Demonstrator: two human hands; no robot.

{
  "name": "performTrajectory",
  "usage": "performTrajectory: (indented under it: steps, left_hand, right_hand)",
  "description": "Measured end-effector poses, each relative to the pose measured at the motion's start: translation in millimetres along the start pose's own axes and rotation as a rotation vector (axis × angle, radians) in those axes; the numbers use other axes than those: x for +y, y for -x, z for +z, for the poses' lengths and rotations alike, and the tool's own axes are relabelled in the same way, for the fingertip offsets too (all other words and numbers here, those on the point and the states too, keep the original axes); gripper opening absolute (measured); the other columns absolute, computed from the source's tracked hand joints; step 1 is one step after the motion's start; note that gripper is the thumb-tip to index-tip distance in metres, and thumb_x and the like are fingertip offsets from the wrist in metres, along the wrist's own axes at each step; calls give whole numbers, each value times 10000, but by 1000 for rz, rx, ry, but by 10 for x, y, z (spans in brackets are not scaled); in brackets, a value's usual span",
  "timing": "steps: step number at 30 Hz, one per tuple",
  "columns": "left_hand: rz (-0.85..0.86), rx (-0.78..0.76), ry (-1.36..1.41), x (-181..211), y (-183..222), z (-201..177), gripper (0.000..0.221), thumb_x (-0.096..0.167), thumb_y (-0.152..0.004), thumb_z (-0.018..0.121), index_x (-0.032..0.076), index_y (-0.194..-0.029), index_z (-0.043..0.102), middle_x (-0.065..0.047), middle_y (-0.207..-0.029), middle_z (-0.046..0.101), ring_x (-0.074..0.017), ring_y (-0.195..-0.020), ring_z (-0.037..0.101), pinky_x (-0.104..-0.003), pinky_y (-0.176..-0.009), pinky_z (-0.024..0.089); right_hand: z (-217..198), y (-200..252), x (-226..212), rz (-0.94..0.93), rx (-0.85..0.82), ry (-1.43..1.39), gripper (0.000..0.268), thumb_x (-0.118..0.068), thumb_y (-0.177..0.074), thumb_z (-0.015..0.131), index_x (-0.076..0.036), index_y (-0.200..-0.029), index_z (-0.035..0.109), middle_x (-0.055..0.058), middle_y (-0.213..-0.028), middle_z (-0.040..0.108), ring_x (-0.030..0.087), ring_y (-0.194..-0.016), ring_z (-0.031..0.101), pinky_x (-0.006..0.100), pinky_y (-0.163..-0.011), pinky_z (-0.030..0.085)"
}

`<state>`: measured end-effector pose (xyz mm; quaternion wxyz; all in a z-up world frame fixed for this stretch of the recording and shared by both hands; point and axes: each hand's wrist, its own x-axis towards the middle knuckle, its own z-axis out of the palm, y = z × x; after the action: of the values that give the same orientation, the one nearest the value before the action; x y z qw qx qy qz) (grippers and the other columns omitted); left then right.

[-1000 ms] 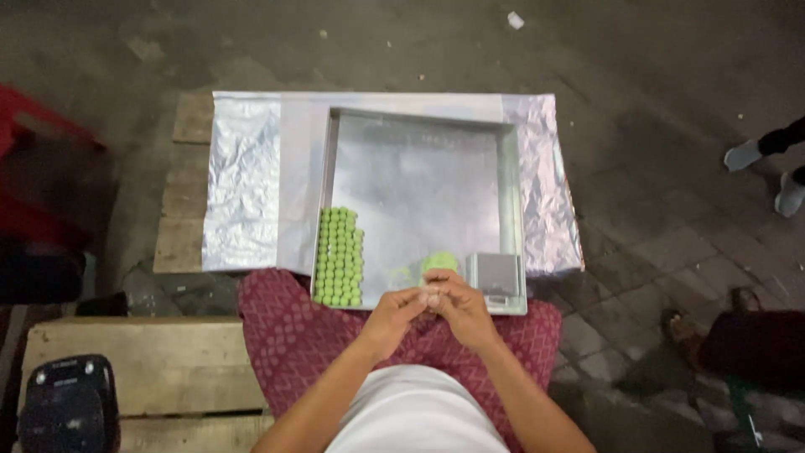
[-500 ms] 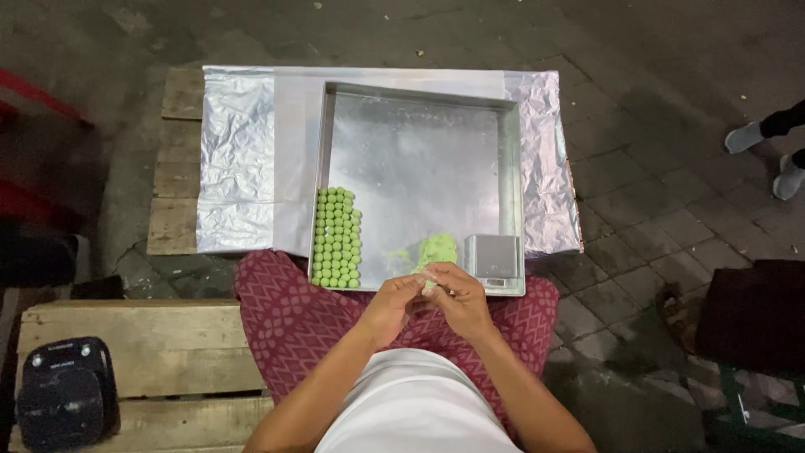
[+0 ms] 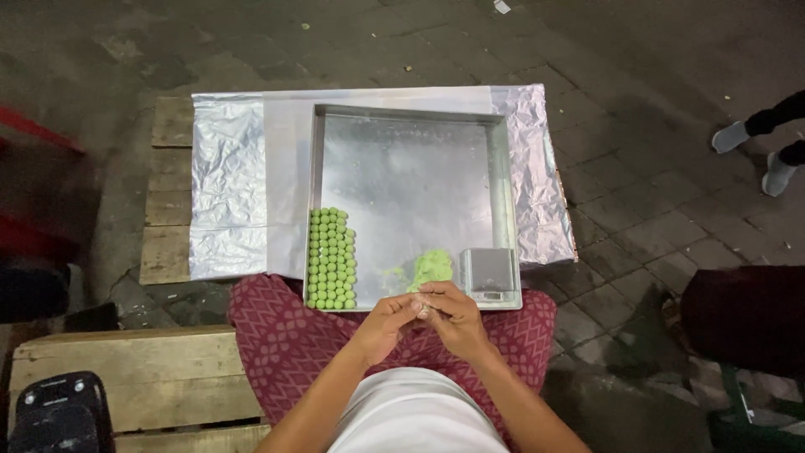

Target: Rolling small pieces of green dough into uniform balls and arranging them in a metal tray.

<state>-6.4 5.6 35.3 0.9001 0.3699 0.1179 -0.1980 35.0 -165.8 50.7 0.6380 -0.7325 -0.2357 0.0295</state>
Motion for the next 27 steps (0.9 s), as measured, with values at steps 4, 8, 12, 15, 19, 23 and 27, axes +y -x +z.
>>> performTrajectory:
  steps: [4,8,12,15,19,23,27]
  left_hand:
    - [13,-19,-7,278,109,265,311,196,-1066,612,-51,-1211,733,-46,-838,706,-85,-738,606,-261,-747,532]
    - [-16,-53,61,155,50,104,295,186,-988,695,45,-1247,675,-95,-972,755,-186,-908,674,-330,-886,536]
    - [-97,-64,-23,112,45,22,457,221,-943,723,169,-1371,572,-26,-1078,698,-162,-999,647,-307,-955,479]
    - [-83,-17,12,6,11,17,475,236,-930,738,107,-1354,567,-16,-829,602,-125,-806,591,-284,-834,494]
    - [-99,7,17,47,37,44,380,192,-941,740,161,-1285,582,-55,-791,688,-219,-989,719,-327,-943,498]
    - [-67,-8,-10,56,51,45,386,137,-939,732,125,-1282,554,-104,-935,742,-171,-820,684,-314,-787,553]
    - [-56,-49,-197,80,99,43,376,191,-986,640,190,-1344,525,-22,-824,626,-142,-943,615,-349,-1025,454]
  right_hand:
    - [-17,0,81,26,36,9,176,-55,-804,884,-40,-975,843,152,-1026,754,239,-920,719,407,-809,578]
    - [-73,-16,-33,108,-104,2,394,-224,-888,795,-106,-1255,711,152,-1293,624,271,-1210,608,446,-994,534]
    - [-75,31,28,88,-234,-66,266,-187,-1016,660,-145,-1267,737,118,-1494,517,287,-1385,530,484,-1166,450]
    - [15,27,-24,289,-26,-27,102,-171,-890,776,-111,-956,825,111,-1251,649,162,-899,730,316,-726,693]
    - [-55,52,12,273,1,139,86,-143,-797,825,-181,-868,795,55,-1205,674,188,-1122,684,388,-965,535]
    - [-123,26,-160,266,-279,65,537,-336,-875,773,-175,-1375,662,102,-1528,482,276,-1459,449,516,-1174,367]
    - [-95,88,-10,79,-223,30,271,-123,-977,680,-183,-1238,727,127,-1442,541,304,-1397,530,478,-1083,491]
